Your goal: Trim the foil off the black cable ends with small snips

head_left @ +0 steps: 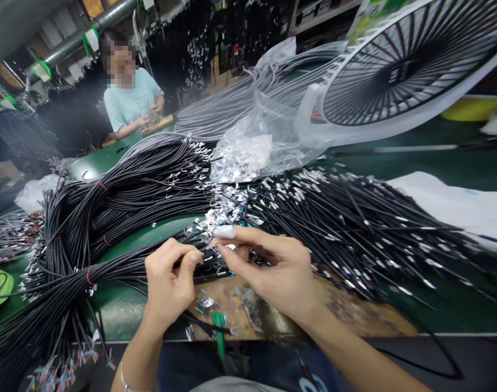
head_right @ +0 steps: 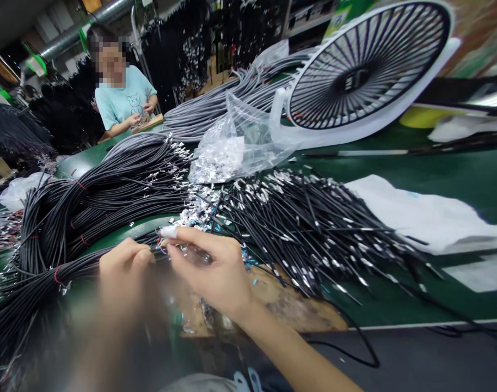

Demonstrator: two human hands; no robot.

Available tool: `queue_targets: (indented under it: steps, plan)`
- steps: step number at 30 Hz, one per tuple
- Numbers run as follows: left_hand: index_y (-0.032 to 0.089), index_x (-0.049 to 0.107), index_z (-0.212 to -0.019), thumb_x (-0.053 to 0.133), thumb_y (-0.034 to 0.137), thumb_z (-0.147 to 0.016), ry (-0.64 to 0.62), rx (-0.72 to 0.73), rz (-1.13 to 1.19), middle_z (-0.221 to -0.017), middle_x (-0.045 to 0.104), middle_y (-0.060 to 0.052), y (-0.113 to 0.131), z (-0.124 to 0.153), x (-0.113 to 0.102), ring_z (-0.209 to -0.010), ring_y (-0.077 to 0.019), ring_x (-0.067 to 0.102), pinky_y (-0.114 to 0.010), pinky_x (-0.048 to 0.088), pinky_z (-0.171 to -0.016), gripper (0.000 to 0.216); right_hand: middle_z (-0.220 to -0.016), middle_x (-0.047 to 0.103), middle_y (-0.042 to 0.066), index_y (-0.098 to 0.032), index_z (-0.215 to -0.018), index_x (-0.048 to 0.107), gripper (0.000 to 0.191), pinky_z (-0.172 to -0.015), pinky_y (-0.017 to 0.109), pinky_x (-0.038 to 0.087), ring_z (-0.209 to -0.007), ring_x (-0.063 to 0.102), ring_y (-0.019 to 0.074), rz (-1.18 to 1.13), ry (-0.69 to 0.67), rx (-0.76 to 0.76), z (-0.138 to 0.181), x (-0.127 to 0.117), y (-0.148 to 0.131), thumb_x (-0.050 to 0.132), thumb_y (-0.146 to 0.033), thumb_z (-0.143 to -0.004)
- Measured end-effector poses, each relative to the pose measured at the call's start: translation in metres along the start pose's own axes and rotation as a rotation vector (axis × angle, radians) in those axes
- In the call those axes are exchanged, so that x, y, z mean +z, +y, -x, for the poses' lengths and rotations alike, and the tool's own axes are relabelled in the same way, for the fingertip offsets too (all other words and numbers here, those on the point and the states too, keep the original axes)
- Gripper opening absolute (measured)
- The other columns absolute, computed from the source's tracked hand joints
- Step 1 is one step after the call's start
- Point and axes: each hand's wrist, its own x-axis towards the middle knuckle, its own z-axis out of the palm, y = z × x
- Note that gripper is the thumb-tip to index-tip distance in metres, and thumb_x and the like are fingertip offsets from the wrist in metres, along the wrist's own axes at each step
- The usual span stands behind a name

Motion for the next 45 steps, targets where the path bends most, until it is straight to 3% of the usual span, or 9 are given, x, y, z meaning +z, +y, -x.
queue_targets:
  steps: [3, 10, 14, 19, 25, 31, 39, 42, 45]
  plan:
    - [0.018, 0.059, -0.065, 0.05, 0.021, -0.088, -0.002, 0.0, -0.008, -0.058, 0.053, 0.004, 0.0, 0.0, 0.0, -0.053, -0.0081, 0.046, -0.021, 0.034, -0.052, 0.025, -0.073, 0.075, 0.003, -0.014, -0.087, 0.07, 0.017, -0.044, 0.017, 0.054, -0.047, 0.065, 0.011, 0.0, 0.026, 0.039, 0.001, 0.0, 0.001, 0.064, -0.01, -0.072]
    - [0.017, 0.06, -0.065, 0.049, 0.022, -0.088, 0.001, 0.011, -0.053, -0.057, 0.054, 0.002, 0.0, 0.0, 0.003, -0.053, -0.0095, 0.048, -0.022, 0.036, -0.052, 0.026, -0.076, 0.075, 0.003, -0.016, -0.083, 0.071, 0.013, -0.059, 0.019, 0.058, -0.058, 0.069, 0.013, 0.039, 0.056, -0.021, 0.002, 0.001, 0.004, 0.065, -0.011, -0.073]
    - [0.017, 0.06, -0.066, 0.052, 0.021, -0.087, 0.047, 0.046, -0.096, -0.058, 0.054, 0.002, 0.0, 0.001, 0.006, -0.053, -0.0092, 0.047, -0.022, 0.035, -0.052, 0.022, -0.073, 0.074, 0.002, -0.017, -0.084, 0.071, 0.016, -0.053, 0.019, 0.055, -0.051, 0.065, 0.0105, 0.101, 0.038, -0.037, 0.002, 0.002, 0.004, 0.06, -0.01, -0.074]
    - [0.017, 0.059, -0.067, 0.052, 0.02, -0.087, 0.075, 0.052, -0.109, -0.059, 0.055, 0.003, 0.0, 0.001, 0.008, -0.054, -0.0087, 0.048, -0.021, 0.035, -0.052, 0.021, -0.063, 0.072, 0.001, -0.014, -0.087, 0.073, 0.021, -0.039, 0.018, 0.047, -0.039, 0.053, 0.0074, 0.026, -0.007, 0.135, 0.002, 0.002, 0.003, 0.06, -0.012, -0.069]
    - [0.017, 0.059, -0.067, 0.053, 0.019, -0.086, 0.078, 0.058, -0.113, -0.059, 0.056, 0.003, 0.0, 0.0, 0.008, -0.054, -0.0085, 0.049, -0.021, 0.036, -0.052, 0.019, -0.062, 0.072, 0.002, -0.014, -0.082, 0.074, 0.02, -0.042, 0.019, 0.049, -0.044, 0.059, 0.0107, -0.034, -0.046, 0.235, -0.001, 0.002, 0.002, 0.062, -0.015, -0.066]
    - [0.017, 0.06, -0.067, 0.055, 0.021, -0.084, 0.091, 0.031, -0.105, -0.058, 0.056, 0.002, -0.001, 0.0, 0.008, -0.053, -0.0094, 0.049, -0.021, 0.036, -0.051, 0.018, -0.078, 0.075, 0.007, -0.013, -0.095, 0.071, 0.027, -0.045, 0.023, 0.053, -0.052, 0.064, 0.0145, -0.086, -0.104, 0.317, -0.002, 0.0, 0.005, 0.062, -0.022, -0.07]
    - [0.016, 0.062, -0.068, 0.055, 0.024, -0.085, 0.154, 0.013, -0.1, -0.06, 0.059, 0.001, -0.004, -0.008, 0.013, -0.055, -0.0098, 0.052, -0.021, 0.04, -0.053, 0.02, -0.077, 0.075, 0.005, -0.016, -0.097, 0.071, 0.025, -0.058, 0.026, 0.057, -0.059, 0.069, 0.0161, 0.153, -0.05, 0.116, 0.008, 0.0, 0.008, 0.062, -0.019, -0.074]
    - [0.015, 0.063, -0.073, 0.053, 0.023, -0.087, 0.176, 0.006, -0.09, -0.065, 0.061, 0.0, -0.006, -0.012, 0.013, -0.059, -0.0102, 0.055, -0.022, 0.043, -0.057, 0.019, -0.074, 0.075, 0.004, -0.017, -0.096, 0.071, 0.024, -0.049, 0.025, 0.053, -0.051, 0.065, 0.0139, 0.184, -0.018, 0.142, 0.008, -0.003, 0.009, 0.063, -0.019, -0.073]
    - [0.017, 0.067, -0.081, 0.059, 0.017, -0.083, 0.172, 0.097, -0.195, -0.077, 0.062, -0.002, -0.004, -0.009, 0.008, -0.072, -0.0123, 0.058, -0.024, 0.047, -0.069, 0.008, -0.073, 0.074, 0.003, -0.018, -0.091, 0.072, 0.02, -0.041, 0.023, 0.046, -0.046, 0.06, 0.0117, 0.186, 0.055, 0.184, 0.006, -0.008, 0.011, 0.063, -0.02, -0.074]
